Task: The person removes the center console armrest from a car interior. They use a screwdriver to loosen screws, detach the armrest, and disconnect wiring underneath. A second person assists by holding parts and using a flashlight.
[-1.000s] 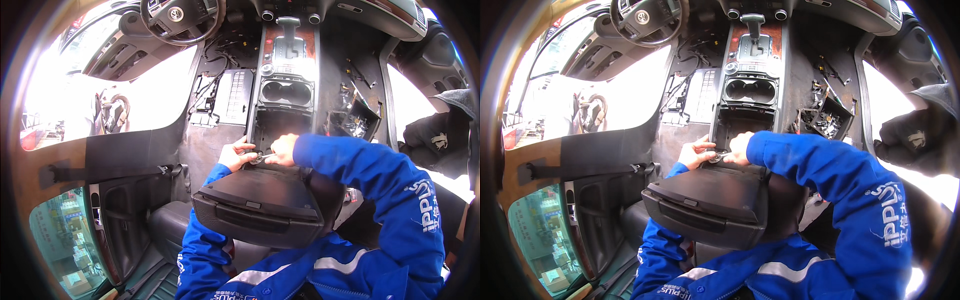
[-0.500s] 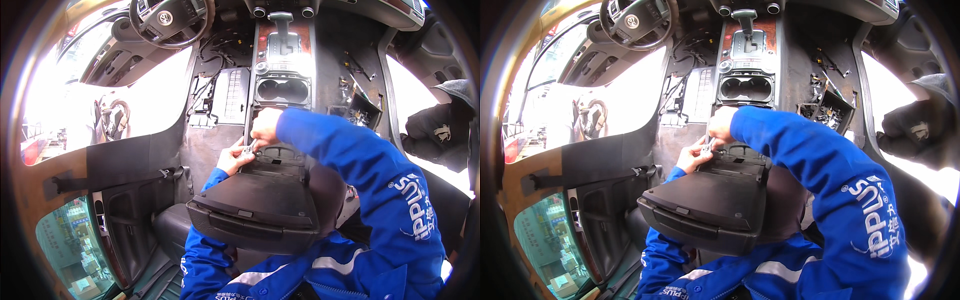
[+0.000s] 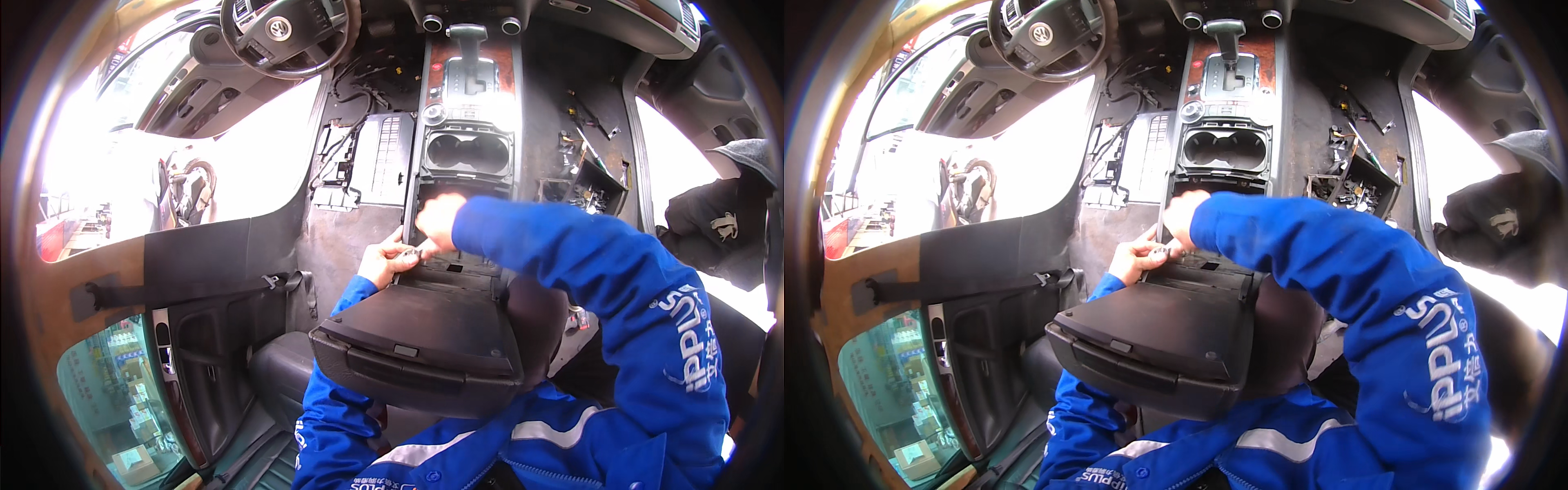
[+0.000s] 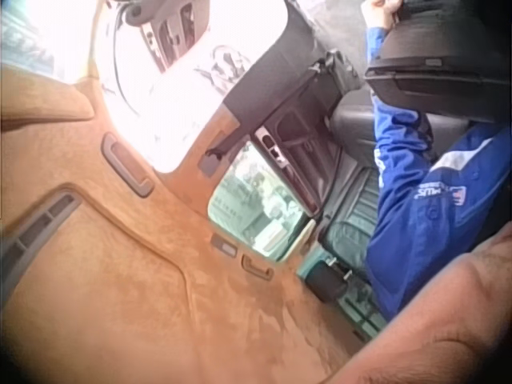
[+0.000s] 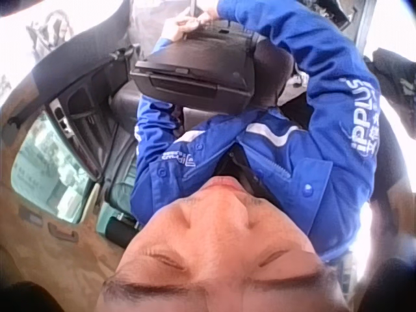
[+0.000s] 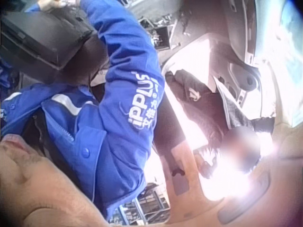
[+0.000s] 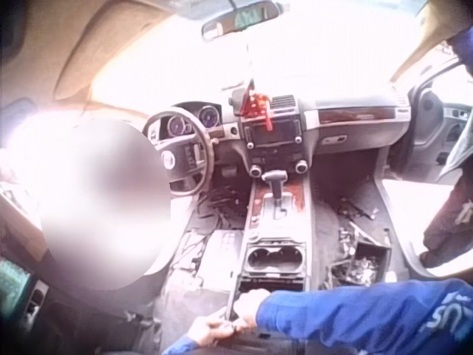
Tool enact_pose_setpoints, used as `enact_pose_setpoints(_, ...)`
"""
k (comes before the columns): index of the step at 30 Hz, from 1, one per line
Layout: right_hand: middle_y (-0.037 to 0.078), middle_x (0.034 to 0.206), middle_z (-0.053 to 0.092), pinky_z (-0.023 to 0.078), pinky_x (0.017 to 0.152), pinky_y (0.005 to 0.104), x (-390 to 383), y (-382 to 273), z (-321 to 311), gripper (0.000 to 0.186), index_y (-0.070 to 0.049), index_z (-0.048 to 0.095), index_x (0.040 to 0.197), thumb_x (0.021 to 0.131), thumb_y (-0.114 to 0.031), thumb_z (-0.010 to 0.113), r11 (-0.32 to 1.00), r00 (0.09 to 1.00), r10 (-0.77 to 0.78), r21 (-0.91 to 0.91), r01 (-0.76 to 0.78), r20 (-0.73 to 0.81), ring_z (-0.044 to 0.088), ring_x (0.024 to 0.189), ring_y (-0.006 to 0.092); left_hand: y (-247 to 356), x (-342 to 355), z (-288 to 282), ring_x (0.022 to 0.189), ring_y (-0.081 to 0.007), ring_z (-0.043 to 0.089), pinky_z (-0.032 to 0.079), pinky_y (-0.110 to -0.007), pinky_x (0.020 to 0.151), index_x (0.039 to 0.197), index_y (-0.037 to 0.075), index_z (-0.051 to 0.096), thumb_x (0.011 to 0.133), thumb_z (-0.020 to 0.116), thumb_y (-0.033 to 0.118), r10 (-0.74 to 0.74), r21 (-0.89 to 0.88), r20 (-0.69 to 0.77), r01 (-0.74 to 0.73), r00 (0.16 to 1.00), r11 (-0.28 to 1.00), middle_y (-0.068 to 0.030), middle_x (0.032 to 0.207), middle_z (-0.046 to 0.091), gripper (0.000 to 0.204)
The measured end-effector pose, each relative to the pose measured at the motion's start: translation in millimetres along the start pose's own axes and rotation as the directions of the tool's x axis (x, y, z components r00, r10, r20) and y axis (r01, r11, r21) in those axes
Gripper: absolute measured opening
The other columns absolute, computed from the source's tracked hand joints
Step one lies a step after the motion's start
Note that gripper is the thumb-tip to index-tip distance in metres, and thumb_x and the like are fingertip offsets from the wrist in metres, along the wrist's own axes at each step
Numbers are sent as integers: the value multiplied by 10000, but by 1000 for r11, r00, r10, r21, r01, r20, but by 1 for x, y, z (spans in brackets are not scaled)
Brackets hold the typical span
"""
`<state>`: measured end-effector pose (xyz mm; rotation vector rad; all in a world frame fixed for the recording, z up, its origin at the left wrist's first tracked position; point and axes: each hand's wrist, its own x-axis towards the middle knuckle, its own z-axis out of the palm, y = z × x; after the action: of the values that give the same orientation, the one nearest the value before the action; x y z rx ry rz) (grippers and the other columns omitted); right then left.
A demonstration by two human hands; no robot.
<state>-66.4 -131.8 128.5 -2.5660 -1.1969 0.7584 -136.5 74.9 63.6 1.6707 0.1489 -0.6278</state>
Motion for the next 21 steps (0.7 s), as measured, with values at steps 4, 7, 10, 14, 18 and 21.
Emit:
enact_pose_setpoints(4, 141, 781, 677, 527, 715, 409, 34, 10, -19, 450, -38, 696, 830, 752, -481, 695, 883, 912, -405, -288, 371, -67, 665, 780, 320, -2, -1, 1, 1177, -172, 501, 423, -299, 919, 963, -50, 705, 734, 731, -9, -49, -155, 7, 49, 999, 987, -124, 1424, 434, 234)
enact_pose_setpoints(7, 134, 723, 669, 528, 691, 400, 23, 13, -13, 432, -58, 699, 761, 770, -488, 671, 935, 951, -307, -174, 308, 34, 665, 749, 317, -1, -1, 1, 1252, -175, 439, 383, -308, 960, 974, -63, 696, 747, 703, -19, -22, -157, 4, 22, 1000, 987, -115, 1421, 440, 230)
enact_pose_setpoints(10, 140, 732, 673, 525, 689, 393, -3, 10, -1, 473, -71, 701, 743, 795, -534, 617, 977, 985, -165, -145, 157, -45, 668, 750, 309, 0, 0, -1, 1304, -214, 398, 373, -336, 993, 986, -51, 700, 729, 727, -17, -19, -67, 42, 22, 999, 998, -147, 1411, 447, 261)
enact_pose_setpoints(14, 180, 914, 688, 519, 787, 383, -30, -20, 27, 537, -51, 713, 924, 839, -553, 545, 938, 964, 263, 224, -266, 45, 664, 882, 330, -2, 1, -4, 1367, -266, 315, 346, -384, 1030, 971, -25, 715, 716, 755, -7, 6, 53, 18, -7, 1000, 999, -188, 1292, 549, 259)
enact_pose_setpoints(18, 176, 873, 688, 522, 759, 395, -33, -31, 56, 533, -38, 713, 895, 851, -541, 542, 748, 904, 397, 515, -419, 159, 668, 831, 322, -8, 0, -4, 1395, -276, 255, 296, -428, 1062, 954, -11, 723, 719, 754, 0, -15, -179, 32, 20, 999, 984, -193, 1142, 638, 238)
enact_pose_setpoints(21, 188, 812, 683, 531, 734, 403, -20, -4, 49, 538, -3, 705, 838, 831, -527, 587, 845, 963, 143, 478, -239, 229, 672, 799, 324, -11, 3, -5, 1331, -256, 375, 346, -400, 1030, 945, -11, 723, 723, 753, 9, 37, 2, 5, -37, 999, 999, -178, 1246, 590, 225)
